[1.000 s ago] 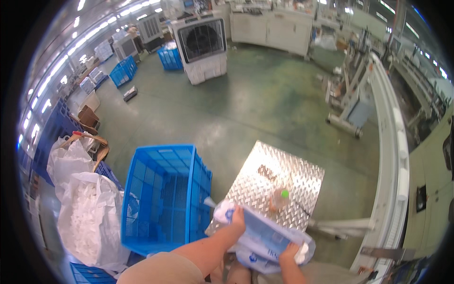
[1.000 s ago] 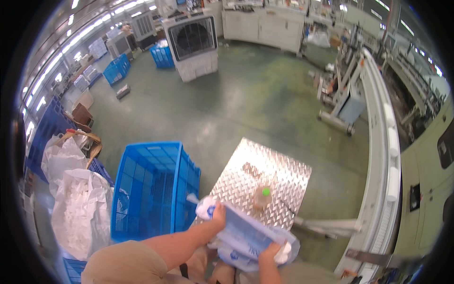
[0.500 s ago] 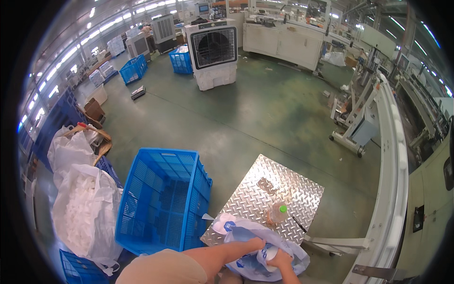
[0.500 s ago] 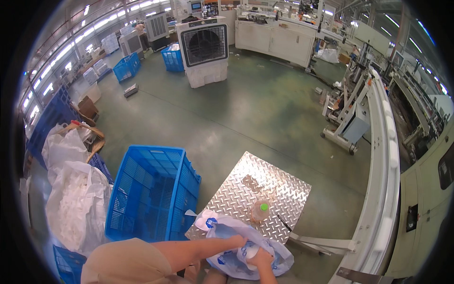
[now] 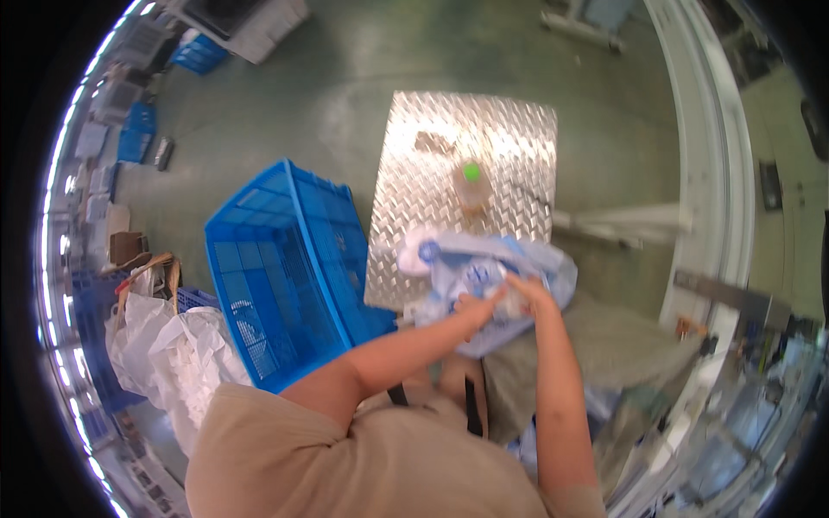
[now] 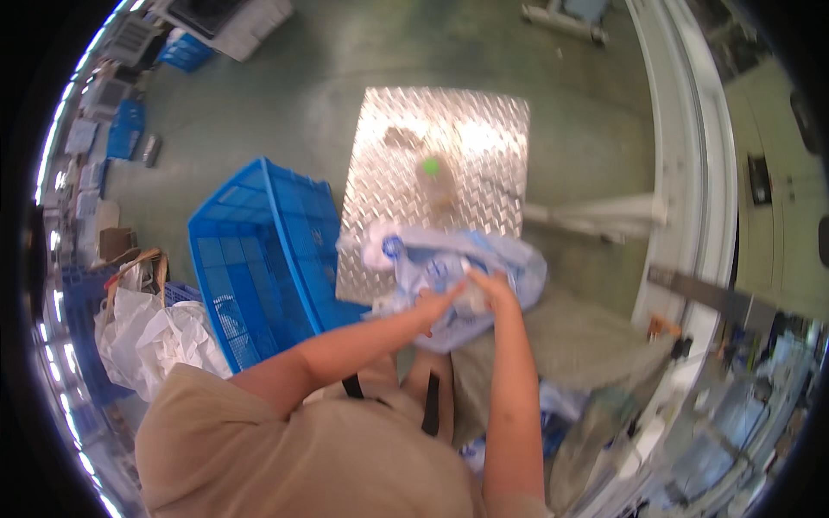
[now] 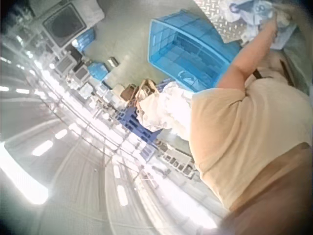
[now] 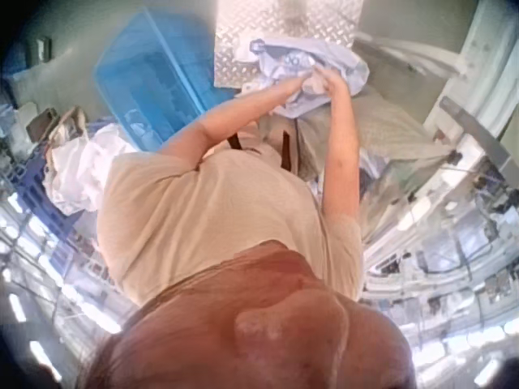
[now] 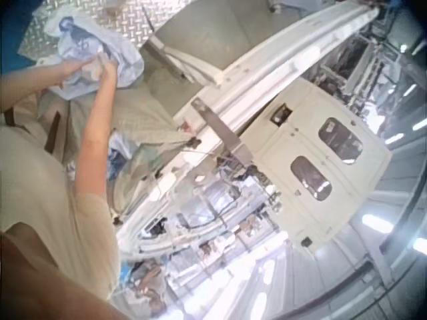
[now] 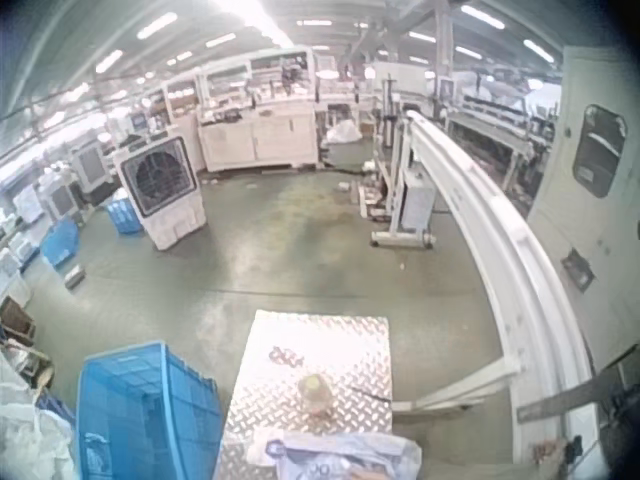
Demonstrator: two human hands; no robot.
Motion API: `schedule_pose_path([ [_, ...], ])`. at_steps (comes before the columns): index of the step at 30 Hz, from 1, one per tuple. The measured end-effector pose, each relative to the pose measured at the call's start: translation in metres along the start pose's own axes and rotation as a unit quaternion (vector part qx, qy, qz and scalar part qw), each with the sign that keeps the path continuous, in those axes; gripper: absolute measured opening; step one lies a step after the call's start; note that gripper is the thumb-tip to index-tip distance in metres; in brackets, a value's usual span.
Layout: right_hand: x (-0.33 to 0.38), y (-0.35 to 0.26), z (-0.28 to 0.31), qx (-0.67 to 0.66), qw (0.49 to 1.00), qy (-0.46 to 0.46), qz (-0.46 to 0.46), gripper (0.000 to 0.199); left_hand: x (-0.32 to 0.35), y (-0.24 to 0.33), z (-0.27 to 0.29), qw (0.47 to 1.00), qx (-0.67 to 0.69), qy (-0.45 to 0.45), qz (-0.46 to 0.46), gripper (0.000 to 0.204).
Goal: The person takes individual paper rolls out of a large plastic bag and places them one at a time onto a moving industrial conveyor belt.
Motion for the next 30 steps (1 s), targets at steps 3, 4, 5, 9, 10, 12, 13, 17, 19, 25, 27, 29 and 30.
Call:
schedule_pose_path([
  [3,-0.019,0.030,-0.014,-0.038,0.999,-0.033,-0.008,0.079,-0.034,-0.014,-0.046,0.953,0.241,-0.167,0.072,0.095],
  [4,-0.026,0.029,-0.020,-0.099,0.994,-0.036,0.032,0.078,-0.054,-0.005,-0.057,0.940,0.277,-0.197,0.022,0.085],
  [5,-0.021,0.029,-0.016,-0.028,0.998,0.030,0.039,0.079,-0.071,-0.003,-0.066,0.922,0.316,-0.224,-0.023,0.075],
  [9,0.043,-0.007,-0.037,0.210,0.964,0.156,0.039,0.083,-0.074,-0.020,-0.053,0.894,0.415,-0.167,-0.024,0.049],
  [10,0.051,-0.014,-0.035,0.241,0.955,0.171,0.035,0.084,-0.076,-0.021,-0.053,0.881,0.442,-0.164,-0.020,0.049],
  [12,0.039,-0.011,-0.034,0.240,0.952,0.181,0.056,0.080,-0.090,-0.033,-0.057,0.887,0.438,-0.146,-0.006,0.041],
  [13,0.039,-0.014,-0.033,0.240,0.950,0.191,0.060,0.078,-0.096,-0.037,-0.060,0.900,0.416,-0.130,0.000,0.039],
  [17,0.027,-0.015,-0.026,0.230,0.951,0.187,0.084,0.076,-0.080,-0.044,-0.075,0.921,0.360,-0.139,0.058,0.033],
  [19,0.025,-0.008,-0.019,0.182,0.961,0.187,0.092,0.076,-0.048,-0.028,-0.084,0.844,0.456,-0.217,0.180,0.029],
  [25,0.021,-0.004,-0.015,0.118,0.967,0.188,0.125,0.069,-0.083,-0.046,-0.109,0.795,0.480,-0.270,0.256,0.022],
  [27,0.029,-0.024,-0.021,0.138,0.962,0.175,0.158,0.070,-0.166,-0.093,-0.132,0.766,0.513,-0.283,0.264,0.025],
  [29,0.007,-0.015,-0.017,0.137,0.963,0.166,0.162,0.073,-0.188,-0.101,-0.131,0.780,0.514,-0.269,0.236,0.023],
  [30,0.020,-0.013,-0.004,0.130,0.930,0.282,0.195,0.067,-0.137,-0.074,-0.106,0.811,0.492,-0.246,0.200,0.017],
])
Point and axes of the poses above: each hand's wrist, its own x-axis away from the middle knuckle, its own z-axis out of the back of the hand, y = z × x, the point moved 8 cm from there along -x, towards the middle knuckle, and after that the axes turned 3 degrees about y, right-handed, at the moved point
